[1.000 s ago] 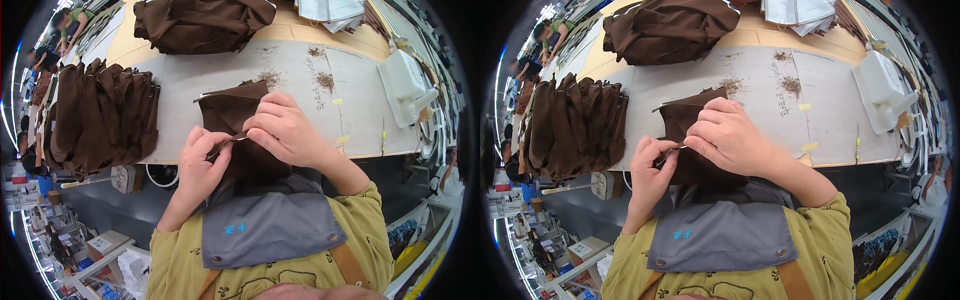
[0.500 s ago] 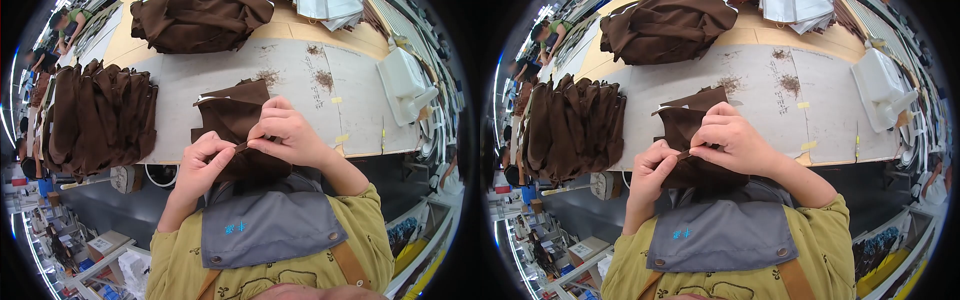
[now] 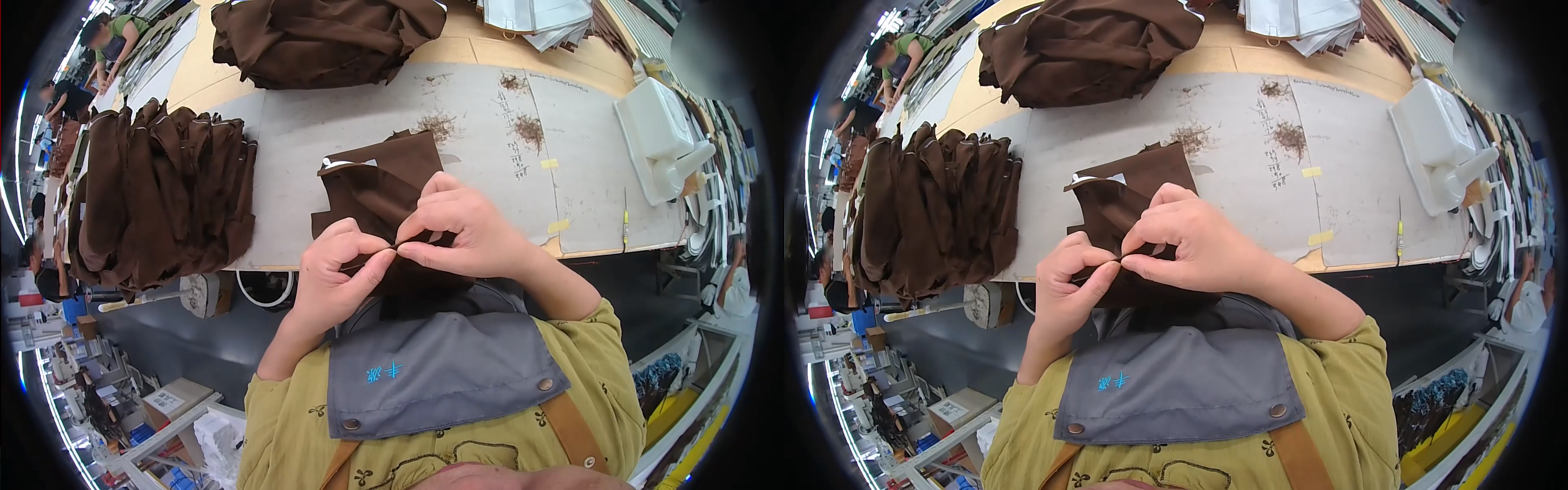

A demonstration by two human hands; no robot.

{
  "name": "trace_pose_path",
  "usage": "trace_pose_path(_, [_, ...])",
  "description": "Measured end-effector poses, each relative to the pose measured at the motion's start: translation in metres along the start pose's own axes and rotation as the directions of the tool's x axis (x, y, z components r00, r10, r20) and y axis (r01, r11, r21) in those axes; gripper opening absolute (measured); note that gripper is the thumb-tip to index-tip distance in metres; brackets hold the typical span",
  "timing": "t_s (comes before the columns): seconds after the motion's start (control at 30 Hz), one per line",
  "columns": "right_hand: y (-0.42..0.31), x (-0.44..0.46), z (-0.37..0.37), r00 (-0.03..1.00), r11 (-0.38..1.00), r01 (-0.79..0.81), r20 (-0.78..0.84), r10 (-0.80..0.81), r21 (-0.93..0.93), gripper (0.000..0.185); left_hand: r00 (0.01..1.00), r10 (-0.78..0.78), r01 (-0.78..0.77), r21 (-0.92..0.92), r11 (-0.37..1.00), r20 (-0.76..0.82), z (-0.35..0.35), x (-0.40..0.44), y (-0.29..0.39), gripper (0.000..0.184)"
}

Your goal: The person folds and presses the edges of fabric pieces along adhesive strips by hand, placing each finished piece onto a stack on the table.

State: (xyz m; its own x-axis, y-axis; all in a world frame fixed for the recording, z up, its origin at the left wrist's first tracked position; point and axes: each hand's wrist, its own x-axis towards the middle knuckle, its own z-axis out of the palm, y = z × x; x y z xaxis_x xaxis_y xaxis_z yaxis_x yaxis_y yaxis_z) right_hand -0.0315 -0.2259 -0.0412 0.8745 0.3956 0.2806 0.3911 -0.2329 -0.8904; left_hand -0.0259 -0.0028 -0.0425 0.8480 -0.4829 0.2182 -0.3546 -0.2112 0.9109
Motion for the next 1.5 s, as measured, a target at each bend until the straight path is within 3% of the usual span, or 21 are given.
trace_pose_path(0.17, [0.000,-0.002,-0.001,0.992,0.990,-0.127,0.016,0.127,0.054,0.011,0.995,-0.067,0.063,0.056,0.996,0.080,-0.005,0.005,-0.005,0.004])
trace_pose_path(0.23, [0.002,-0.003,-0.003,0.983,0.993,-0.112,-0.144,0.117,0.037,0.009,0.983,0.161,-0.131,0.268,0.954,-0.093,-0.004,0.014,-0.001,0.021])
trace_pose_path(0.27, [-0.003,-0.003,-0.007,0.983,0.994,-0.105,-0.146,0.108,0.034,0.009,0.955,0.235,-0.139,0.429,0.893,-0.180,-0.010,0.016,0.009,0.041])
trace_pose_path(0.33, [-0.020,-0.002,-0.013,0.847,0.948,-0.128,-0.465,0.257,0.292,0.009,0.874,0.271,-0.139,0.327,0.935,-0.403,-0.017,0.007,0.005,0.058])
trace_pose_path(0.4, [-0.029,-0.006,-0.016,0.751,0.982,0.016,-0.651,0.113,0.189,0.010,0.946,0.223,-0.203,0.106,0.973,-0.235,-0.017,-0.004,0.014,0.068])
trace_pose_path(0.47, [-0.036,-0.003,-0.015,0.670,0.970,0.175,-0.702,-0.241,-0.167,0.012,0.967,0.254,-0.239,0.338,0.910,0.000,0.003,-0.006,0.019,0.095])
trace_pose_path(0.5, [-0.037,-0.001,-0.018,0.673,0.891,0.254,-0.594,-0.442,-0.376,0.015,0.968,0.250,-0.236,0.431,0.871,0.026,0.018,-0.004,0.025,0.102])
trace_pose_path(0.57, [-0.045,-0.001,-0.011,0.679,0.851,0.284,-0.535,-0.503,-0.441,0.020,0.987,0.132,-0.162,0.493,0.855,0.096,0.033,0.008,0.022,0.090])
trace_pose_path(0.6, [-0.044,0.000,-0.011,0.673,0.815,0.314,-0.491,-0.553,-0.488,0.021,0.979,0.193,-0.199,0.514,0.834,0.066,0.035,0.011,0.016,0.073])
trace_pose_path(0.67, [-0.047,-0.003,-0.009,0.667,0.818,0.293,-0.507,-0.545,-0.494,0.024,0.943,0.331,-0.296,0.549,0.781,0.038,0.033,0.019,0.004,0.061])
trace_pose_path(0.73, [-0.037,-0.004,-0.010,0.617,0.806,0.262,-0.551,-0.563,-0.531,0.029,0.941,0.340,-0.283,0.528,0.801,-0.011,0.018,0.038,0.022,0.055])
trace_pose_path(0.77, [-0.038,-0.004,-0.015,0.611,0.724,0.212,-0.489,-0.622,-0.656,0.036,0.921,0.387,-0.294,0.582,0.758,-0.037,0.005,0.050,0.026,0.052])
trace_pose_path(0.87, [-0.032,-0.002,-0.012,0.576,0.741,0.159,-0.548,-0.607,-0.653,0.040,0.897,0.435,-0.279,0.660,0.697,-0.081,-0.049,0.083,0.058,0.052])
trace_pose_path(1.0, [-0.019,-0.007,-0.010,0.700,0.778,0.115,-0.505,-0.504,-0.618,0.033,0.846,0.442,-0.127,0.691,0.712,-0.299,-0.134,0.101,0.123,0.035])
trace_pose_path(1.07, [-0.015,-0.005,-0.005,0.708,0.813,0.098,-0.534,-0.462,-0.574,0.029,0.746,0.620,-0.179,0.824,0.538,-0.243,-0.203,0.104,0.141,0.037])
trace_pose_path(1.13, [-0.008,-0.002,-0.003,0.742,0.818,0.068,-0.519,-0.425,-0.571,0.028,0.669,0.460,-0.051,0.581,0.812,-0.584,-0.268,0.093,0.148,0.035])
trace_pose_path(1.17, [-0.008,-0.001,-0.001,0.753,0.814,0.052,-0.512,-0.412,-0.578,0.027,0.702,0.454,-0.047,0.600,0.799,-0.549,-0.340,0.079,0.146,0.033])
trace_pose_path(1.2, [-0.007,0.000,0.000,0.754,0.816,0.053,-0.513,-0.410,-0.575,0.027,0.734,0.446,-0.044,0.618,0.785,-0.513,-0.395,0.066,0.138,0.031])
trace_pose_path(1.27, [-0.006,0.001,0.002,0.810,0.817,0.023,-0.469,-0.353,-0.576,0.027,0.572,0.442,0.248,0.659,0.710,-0.691,-0.382,0.028,0.131,0.036])
trace_pose_path(1.47, [0.007,0.007,0.010,0.870,0.854,0.028,-0.408,-0.277,-0.520,0.022,0.707,0.284,0.401,0.697,0.594,-0.648,-0.588,-0.083,-0.117,0.034])
trace_pose_path(1.5, [0.008,0.009,0.011,0.891,0.854,0.039,-0.369,-0.264,-0.518,0.021,0.630,0.268,0.539,0.659,0.525,-0.729,-0.559,-0.080,-0.111,0.035])
